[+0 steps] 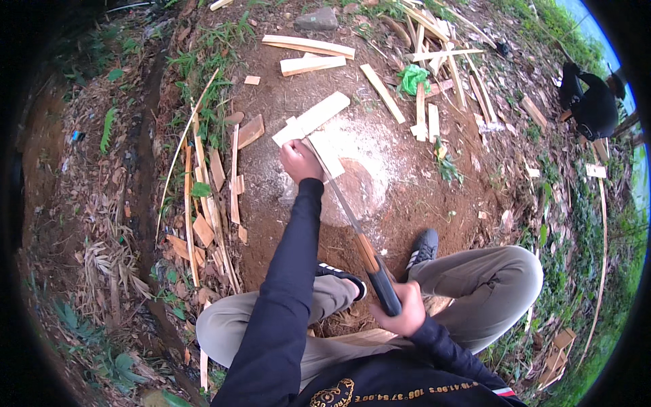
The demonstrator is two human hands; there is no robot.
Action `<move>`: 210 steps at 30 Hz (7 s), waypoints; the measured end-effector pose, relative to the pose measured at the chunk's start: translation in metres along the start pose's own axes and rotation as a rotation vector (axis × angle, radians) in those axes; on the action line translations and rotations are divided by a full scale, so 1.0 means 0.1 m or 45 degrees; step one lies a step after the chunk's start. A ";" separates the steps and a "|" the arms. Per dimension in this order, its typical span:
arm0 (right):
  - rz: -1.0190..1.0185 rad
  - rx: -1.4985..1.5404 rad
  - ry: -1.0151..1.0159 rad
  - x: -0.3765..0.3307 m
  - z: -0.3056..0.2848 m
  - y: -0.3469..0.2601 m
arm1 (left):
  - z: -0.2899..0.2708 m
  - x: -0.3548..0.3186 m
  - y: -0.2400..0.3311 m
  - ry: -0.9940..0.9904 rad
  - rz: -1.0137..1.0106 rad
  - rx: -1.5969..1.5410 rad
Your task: The person sits on the ground in a wooded area and uses a hand saw to cut small pieces of wood placed on a large rock. The person repeatedly positions the wood, saws through it, and separates the cut pieces.
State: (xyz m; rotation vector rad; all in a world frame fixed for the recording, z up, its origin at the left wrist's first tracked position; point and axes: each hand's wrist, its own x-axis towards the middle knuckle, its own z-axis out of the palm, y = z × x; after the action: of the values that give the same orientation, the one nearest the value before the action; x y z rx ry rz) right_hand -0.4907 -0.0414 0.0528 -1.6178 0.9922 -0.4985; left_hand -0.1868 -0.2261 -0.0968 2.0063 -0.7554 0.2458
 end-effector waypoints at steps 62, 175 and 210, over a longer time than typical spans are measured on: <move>-0.103 0.117 0.024 0.10 0.10 0.12 | 0.07 0.02 -0.15 -0.108 0.064 -0.112; -0.086 -0.018 -0.054 0.15 -0.16 -0.21 | 0.02 0.02 -0.05 -0.069 0.008 -0.033; -0.038 -0.009 0.037 0.37 0.08 -0.06 | 0.12 0.02 -0.11 -0.108 -0.026 -0.030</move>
State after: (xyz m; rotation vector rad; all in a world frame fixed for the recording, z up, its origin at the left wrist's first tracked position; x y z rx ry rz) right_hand -0.4623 -0.0668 0.0499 -1.6378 0.9936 -0.5405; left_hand -0.1799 -0.2325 -0.1103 2.0117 -0.7870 0.1395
